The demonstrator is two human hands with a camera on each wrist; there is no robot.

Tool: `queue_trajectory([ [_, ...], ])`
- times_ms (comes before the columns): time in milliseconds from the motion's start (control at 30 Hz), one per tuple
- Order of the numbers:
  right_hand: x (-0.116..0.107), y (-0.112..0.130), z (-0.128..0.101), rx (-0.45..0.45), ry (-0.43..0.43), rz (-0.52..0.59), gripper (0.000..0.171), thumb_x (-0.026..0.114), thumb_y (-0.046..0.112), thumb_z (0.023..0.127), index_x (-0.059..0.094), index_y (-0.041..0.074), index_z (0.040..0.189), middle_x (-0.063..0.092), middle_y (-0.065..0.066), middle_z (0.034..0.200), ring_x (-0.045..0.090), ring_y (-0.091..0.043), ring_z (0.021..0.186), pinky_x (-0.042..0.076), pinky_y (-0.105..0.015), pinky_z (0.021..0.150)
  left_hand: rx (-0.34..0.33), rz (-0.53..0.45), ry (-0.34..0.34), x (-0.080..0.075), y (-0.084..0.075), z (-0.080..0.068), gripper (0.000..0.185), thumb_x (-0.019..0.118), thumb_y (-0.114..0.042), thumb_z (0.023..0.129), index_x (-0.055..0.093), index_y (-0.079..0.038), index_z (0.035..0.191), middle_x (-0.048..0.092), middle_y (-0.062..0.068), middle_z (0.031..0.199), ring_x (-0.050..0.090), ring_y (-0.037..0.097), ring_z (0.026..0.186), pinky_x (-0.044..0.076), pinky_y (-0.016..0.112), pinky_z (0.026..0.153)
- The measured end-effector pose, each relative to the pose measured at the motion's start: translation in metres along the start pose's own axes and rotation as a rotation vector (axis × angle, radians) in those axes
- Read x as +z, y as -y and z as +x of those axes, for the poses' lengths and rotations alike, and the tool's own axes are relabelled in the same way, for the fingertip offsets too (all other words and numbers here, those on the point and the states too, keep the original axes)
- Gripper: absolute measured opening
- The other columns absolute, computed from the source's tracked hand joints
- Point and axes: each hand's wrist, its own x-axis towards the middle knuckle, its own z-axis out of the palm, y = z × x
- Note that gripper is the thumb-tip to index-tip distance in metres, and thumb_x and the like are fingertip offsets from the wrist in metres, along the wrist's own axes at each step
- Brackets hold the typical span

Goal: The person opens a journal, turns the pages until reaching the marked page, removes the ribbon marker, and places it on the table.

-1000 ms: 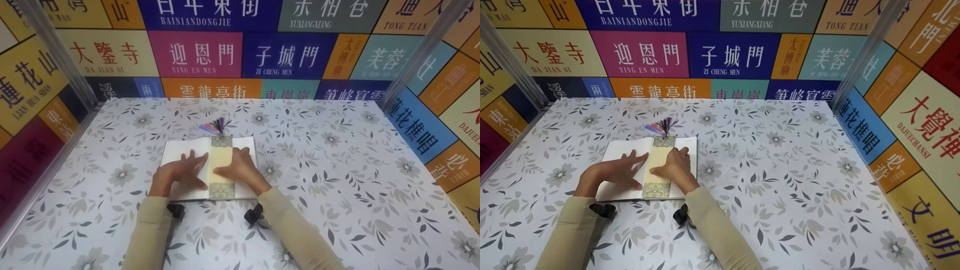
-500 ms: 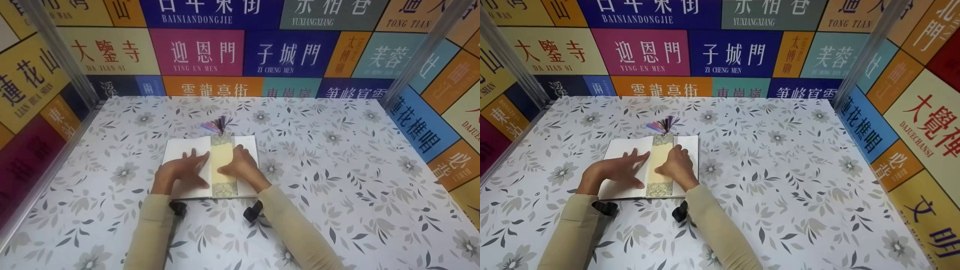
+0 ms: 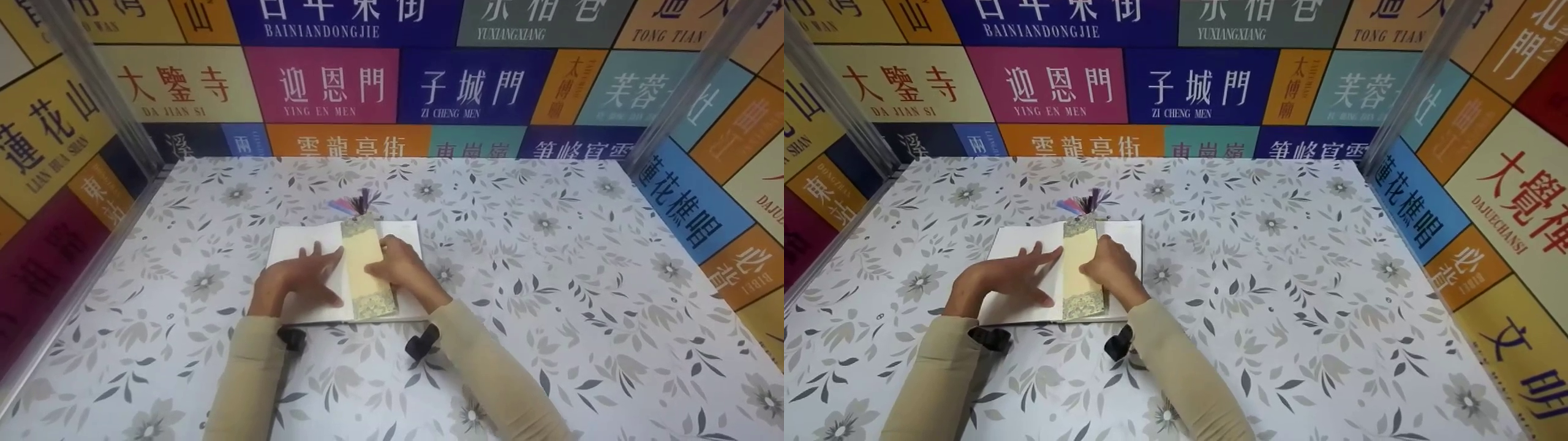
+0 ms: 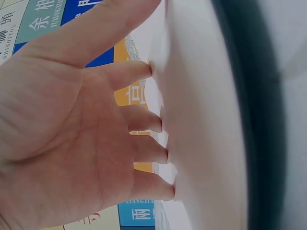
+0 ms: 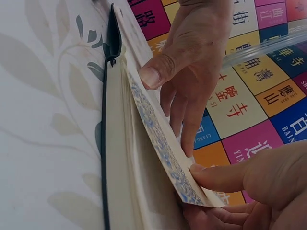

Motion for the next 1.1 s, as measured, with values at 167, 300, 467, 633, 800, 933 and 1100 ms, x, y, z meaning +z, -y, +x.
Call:
queue_trajectory([
  [167, -0.007, -0.005, 0.004, -0.06, 0.061, 0.106, 0.064, 0.063, 0.003, 0.085, 0.047, 0.004, 0.147, 0.07, -0.02, 0.115, 0.063, -0.016, 0.081, 0.056, -0.028, 0.079, -0.008, -0.003, 0.015, 0.0, 0.0, -0.002, 0.109, 0.073, -0.046, 0.086, -0.002, -0.022, 0.162, -0.02, 0.028, 0.162, -0.018, 0.053, 0.149, -0.007, 0.069, 0.12],
  [300, -0.015, -0.007, 0.005, -0.053, 0.104, 0.245, 0.069, 0.056, -0.001, 0.085, 0.04, 0.008, 0.152, 0.069, -0.018, 0.105, 0.05, -0.008, 0.055, 0.045, -0.02, 0.051, -0.041, -0.033, 0.022, 0.0, -0.001, -0.002, 0.109, 0.074, -0.046, 0.085, -0.001, -0.026, 0.162, -0.021, 0.024, 0.163, -0.019, 0.049, 0.15, -0.008, 0.067, 0.121],
  [467, -0.027, -0.008, 0.007, -0.011, 0.101, 0.404, 0.065, 0.06, 0.003, 0.092, 0.041, 0.014, 0.153, 0.067, -0.013, 0.107, 0.057, -0.008, 0.058, 0.052, -0.023, 0.052, -0.018, -0.024, 0.012, -0.001, -0.001, -0.001, 0.11, 0.074, -0.045, 0.085, -0.001, -0.023, 0.162, -0.021, 0.027, 0.163, -0.018, 0.053, 0.149, -0.007, 0.07, 0.119],
  [633, -0.047, -0.009, 0.015, 0.049, 0.064, 0.506, 0.06, 0.062, 0.006, 0.094, 0.046, 0.017, 0.15, 0.069, -0.009, 0.107, 0.064, -0.01, 0.068, 0.057, -0.026, 0.057, 0.016, -0.005, -0.004, 0.0, 0.001, -0.002, 0.109, 0.074, -0.044, 0.086, -0.001, -0.021, 0.162, -0.019, 0.03, 0.162, -0.015, 0.056, 0.148, -0.005, 0.073, 0.118],
  [800, -0.077, -0.016, 0.03, 0.107, 0.017, 0.536, 0.057, 0.061, 0.011, 0.097, 0.045, 0.018, 0.151, 0.069, -0.014, 0.127, 0.066, -0.014, 0.085, 0.059, -0.028, 0.07, 0.012, -0.003, -0.006, 0.001, 0.0, -0.001, 0.107, 0.073, -0.044, 0.086, 0.0, -0.022, 0.162, -0.019, 0.028, 0.162, -0.015, 0.055, 0.148, -0.004, 0.073, 0.118],
  [933, -0.1, -0.02, 0.041, 0.121, -0.012, 0.498, 0.055, 0.06, 0.016, 0.098, 0.045, 0.016, 0.151, 0.067, -0.011, 0.128, 0.066, -0.016, 0.095, 0.059, -0.03, 0.077, 0.006, 0.007, -0.002, 0.001, 0.0, 0.0, 0.107, 0.073, -0.044, 0.087, -0.001, -0.023, 0.162, -0.019, 0.028, 0.162, -0.015, 0.055, 0.149, -0.004, 0.073, 0.118],
  [1100, -0.124, -0.025, 0.056, 0.103, -0.013, 0.438, 0.061, 0.058, 0.013, 0.098, 0.037, 0.017, 0.156, 0.063, -0.006, 0.117, 0.059, -0.015, 0.094, 0.054, -0.028, 0.076, 0.009, 0.011, -0.005, 0.001, 0.001, -0.001, 0.107, 0.072, -0.045, 0.087, -0.001, -0.023, 0.162, -0.02, 0.028, 0.162, -0.016, 0.054, 0.149, -0.004, 0.072, 0.119],
])
